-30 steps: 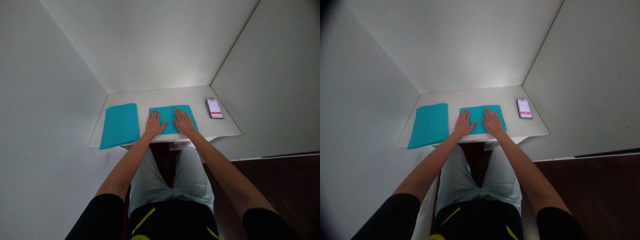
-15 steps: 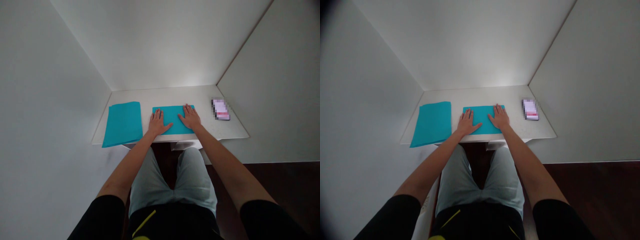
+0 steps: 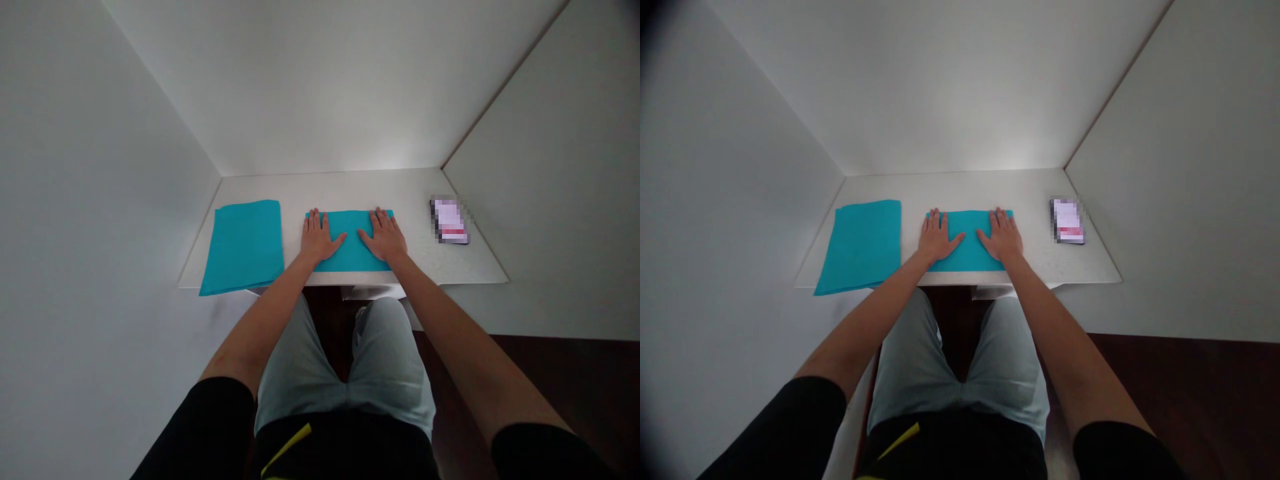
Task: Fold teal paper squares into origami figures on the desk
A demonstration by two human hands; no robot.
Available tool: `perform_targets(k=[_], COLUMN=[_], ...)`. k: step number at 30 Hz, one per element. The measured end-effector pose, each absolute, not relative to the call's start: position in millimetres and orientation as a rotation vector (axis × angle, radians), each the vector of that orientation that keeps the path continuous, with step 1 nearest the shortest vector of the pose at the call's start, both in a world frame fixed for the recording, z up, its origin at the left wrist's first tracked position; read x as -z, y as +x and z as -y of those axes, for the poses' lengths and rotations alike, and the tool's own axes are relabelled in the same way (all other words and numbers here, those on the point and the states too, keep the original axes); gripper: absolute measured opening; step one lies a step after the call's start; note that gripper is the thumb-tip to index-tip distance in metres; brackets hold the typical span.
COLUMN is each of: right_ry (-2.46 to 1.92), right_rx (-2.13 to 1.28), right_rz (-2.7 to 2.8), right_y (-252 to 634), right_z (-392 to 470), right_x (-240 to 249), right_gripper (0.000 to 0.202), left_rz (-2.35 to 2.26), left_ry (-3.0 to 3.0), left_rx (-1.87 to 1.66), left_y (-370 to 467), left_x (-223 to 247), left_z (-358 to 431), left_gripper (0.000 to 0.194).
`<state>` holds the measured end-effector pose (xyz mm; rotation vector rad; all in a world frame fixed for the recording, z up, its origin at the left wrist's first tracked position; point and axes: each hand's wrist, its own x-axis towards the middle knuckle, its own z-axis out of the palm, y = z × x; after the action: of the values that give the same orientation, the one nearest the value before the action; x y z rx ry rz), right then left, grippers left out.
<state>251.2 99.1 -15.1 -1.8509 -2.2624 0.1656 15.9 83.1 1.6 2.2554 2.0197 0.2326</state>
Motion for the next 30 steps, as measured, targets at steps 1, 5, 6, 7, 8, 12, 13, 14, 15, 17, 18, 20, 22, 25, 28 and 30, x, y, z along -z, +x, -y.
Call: perform_targets(k=[1,5,6,7,8,12,13,14,15,17,18,20,22,25,28,30], right_ry=[-1.852,-1.851,-1.848,-1.844,-1.841,-1.862,-1.871,-1.875,-1.876,-1.875,-1.875,-1.870,-1.864,-1.862,-1.850,-1.837], right_rx=[-0.167,-0.172,-0.171,-0.168,-0.166,-0.154,-0.148,-0.143,-0.139,-0.139,-0.142,-0.141,-0.135,-0.138,-0.151,-0.159], right_rz=[2.262,2.260,2.259,2.259,2.258,2.265,2.267,2.269,2.269,2.264,2.258,2.251,2.247,2.252,2.247,2.240], right_y=[251,251,251,251,251,250,250,249,248,247,247,246,246,247,249,250], right_z=[-99,-100,-100,-100,-101,-100,-99,-99,-99,-98,-98,-97,-96,-97,-99,-100], right_x=[15,16,17,18,18,15,14,13,12,11,10,10,10,10,12,13], right_gripper=[0.092,0.092,0.092,0.092,0.092,0.091,0.091,0.091,0.091,0.091,0.091,0.090,0.089,0.086,0.085,0.086], left_rz=[-2.023,-2.032,-2.036,-2.040,-2.045,-2.122,-2.141,-2.155,-2.163,-2.144,-2.113,-2.001,-1.874,-1.736,-1.687,-1.671], left_ry=[2.250,2.212,2.210,2.213,2.219,2.194,2.186,2.180,2.183,2.230,2.272,2.375,2.437,2.477,2.504,2.517], left_rx=[-0.225,-0.207,-0.200,-0.196,-0.199,-0.274,-0.289,-0.297,-0.300,-0.301,-0.307,-0.325,-0.333,-0.280,-0.265,-0.267], left_y=[14,0,-3,-6,-8,-16,-19,-22,-24,-23,-19,-4,16,40,46,42], left_x=[-2,-5,-5,-5,-4,-4,-5,-7,-10,-16,-19,-22,-21,-13,-5,-3], left_z=[-84,-95,-97,-99,-100,-103,-103,-104,-105,-104,-103,-97,-87,-74,-67,-67], left_gripper=[0.102,0.105,0.105,0.105,0.103,0.091,0.089,0.087,0.085,0.080,0.077,0.073,0.074,0.077,0.083,0.086])
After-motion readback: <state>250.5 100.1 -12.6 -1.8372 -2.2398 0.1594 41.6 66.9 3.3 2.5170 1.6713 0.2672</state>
